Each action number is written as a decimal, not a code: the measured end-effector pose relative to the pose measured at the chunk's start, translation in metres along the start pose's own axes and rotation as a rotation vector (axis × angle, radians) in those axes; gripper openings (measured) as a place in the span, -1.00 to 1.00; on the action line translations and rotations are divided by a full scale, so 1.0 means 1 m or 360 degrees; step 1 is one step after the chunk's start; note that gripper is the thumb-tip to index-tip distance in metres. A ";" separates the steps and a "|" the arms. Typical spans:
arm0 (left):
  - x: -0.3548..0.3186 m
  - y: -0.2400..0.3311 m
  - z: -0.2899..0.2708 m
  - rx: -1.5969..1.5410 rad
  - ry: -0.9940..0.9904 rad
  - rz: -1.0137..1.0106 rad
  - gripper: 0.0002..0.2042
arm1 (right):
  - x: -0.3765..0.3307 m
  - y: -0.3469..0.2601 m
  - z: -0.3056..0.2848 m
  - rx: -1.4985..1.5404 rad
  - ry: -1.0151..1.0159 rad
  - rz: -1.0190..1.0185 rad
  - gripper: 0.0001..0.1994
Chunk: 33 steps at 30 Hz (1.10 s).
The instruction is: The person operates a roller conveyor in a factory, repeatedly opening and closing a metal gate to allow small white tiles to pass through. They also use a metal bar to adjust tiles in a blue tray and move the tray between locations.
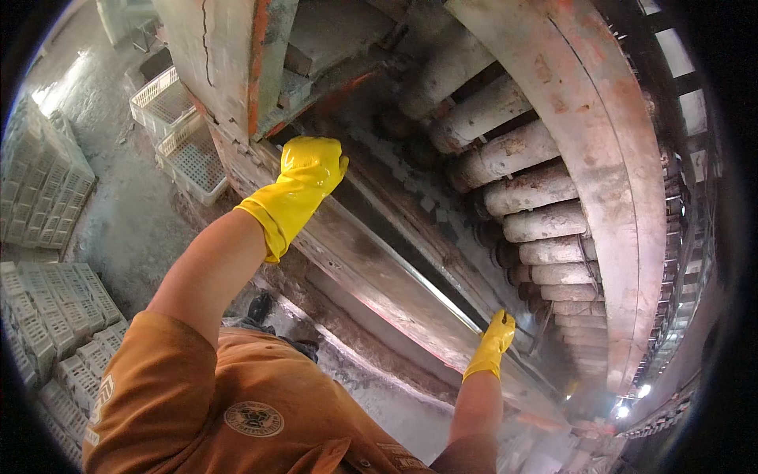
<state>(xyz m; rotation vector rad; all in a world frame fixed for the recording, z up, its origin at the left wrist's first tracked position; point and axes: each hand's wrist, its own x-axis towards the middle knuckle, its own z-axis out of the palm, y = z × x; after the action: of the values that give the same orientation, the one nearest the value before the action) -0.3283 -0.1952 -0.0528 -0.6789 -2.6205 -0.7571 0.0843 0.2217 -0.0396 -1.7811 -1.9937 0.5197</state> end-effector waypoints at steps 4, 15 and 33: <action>0.013 0.004 0.000 0.0038 -0.0076 -0.0021 -0.68 | 0.004 -0.026 0.000 0.0121 -0.0067 0.0051 -0.53; 0.039 0.019 0.010 0.0049 -0.0124 -0.0078 -0.69 | 0.048 -0.021 0.013 -0.0002 -0.0081 0.0029 -0.54; 0.063 0.027 0.023 0.0030 -0.0084 -0.0089 -0.68 | 0.100 -0.001 0.031 0.0086 -0.0124 -0.0111 -0.61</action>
<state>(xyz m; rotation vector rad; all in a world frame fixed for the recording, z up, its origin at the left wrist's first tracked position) -0.3703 -0.1395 -0.0332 -0.6307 -2.7016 -0.7391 0.0570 0.3209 -0.0598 -1.6767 -2.0660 0.6235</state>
